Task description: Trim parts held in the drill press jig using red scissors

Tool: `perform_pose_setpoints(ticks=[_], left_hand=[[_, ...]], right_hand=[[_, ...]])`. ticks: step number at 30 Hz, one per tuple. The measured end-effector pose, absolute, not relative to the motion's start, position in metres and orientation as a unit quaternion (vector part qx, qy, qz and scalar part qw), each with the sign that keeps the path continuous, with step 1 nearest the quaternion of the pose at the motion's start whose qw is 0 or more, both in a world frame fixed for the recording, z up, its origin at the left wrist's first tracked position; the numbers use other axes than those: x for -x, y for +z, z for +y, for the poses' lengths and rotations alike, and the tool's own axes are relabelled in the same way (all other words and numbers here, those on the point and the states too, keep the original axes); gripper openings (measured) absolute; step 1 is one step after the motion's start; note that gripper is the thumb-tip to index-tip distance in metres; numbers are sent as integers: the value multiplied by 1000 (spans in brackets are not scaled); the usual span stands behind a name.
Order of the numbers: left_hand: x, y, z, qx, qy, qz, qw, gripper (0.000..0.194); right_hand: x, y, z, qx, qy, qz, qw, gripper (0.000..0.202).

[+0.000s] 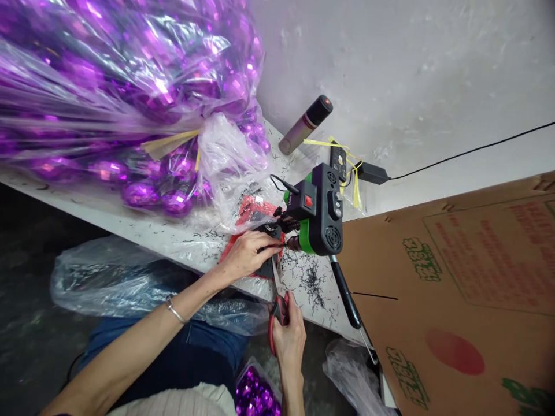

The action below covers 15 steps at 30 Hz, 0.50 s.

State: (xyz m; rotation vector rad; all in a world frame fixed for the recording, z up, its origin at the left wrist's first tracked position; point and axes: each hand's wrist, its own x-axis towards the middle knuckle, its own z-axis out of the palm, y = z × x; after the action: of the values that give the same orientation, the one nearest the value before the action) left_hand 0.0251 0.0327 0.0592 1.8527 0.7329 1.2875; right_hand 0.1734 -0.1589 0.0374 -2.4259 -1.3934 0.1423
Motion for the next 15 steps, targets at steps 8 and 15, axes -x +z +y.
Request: perform_pose_setpoints(ticks=[8,15], left_hand=[[-32,46,29,-673,510,314,434,14],[-32,41,21,-648,520,328,450,13]], right_hand=[[-174,32,-161,848,30,-498,179,57],[-175,30,-163,840,19,-510,181,59]])
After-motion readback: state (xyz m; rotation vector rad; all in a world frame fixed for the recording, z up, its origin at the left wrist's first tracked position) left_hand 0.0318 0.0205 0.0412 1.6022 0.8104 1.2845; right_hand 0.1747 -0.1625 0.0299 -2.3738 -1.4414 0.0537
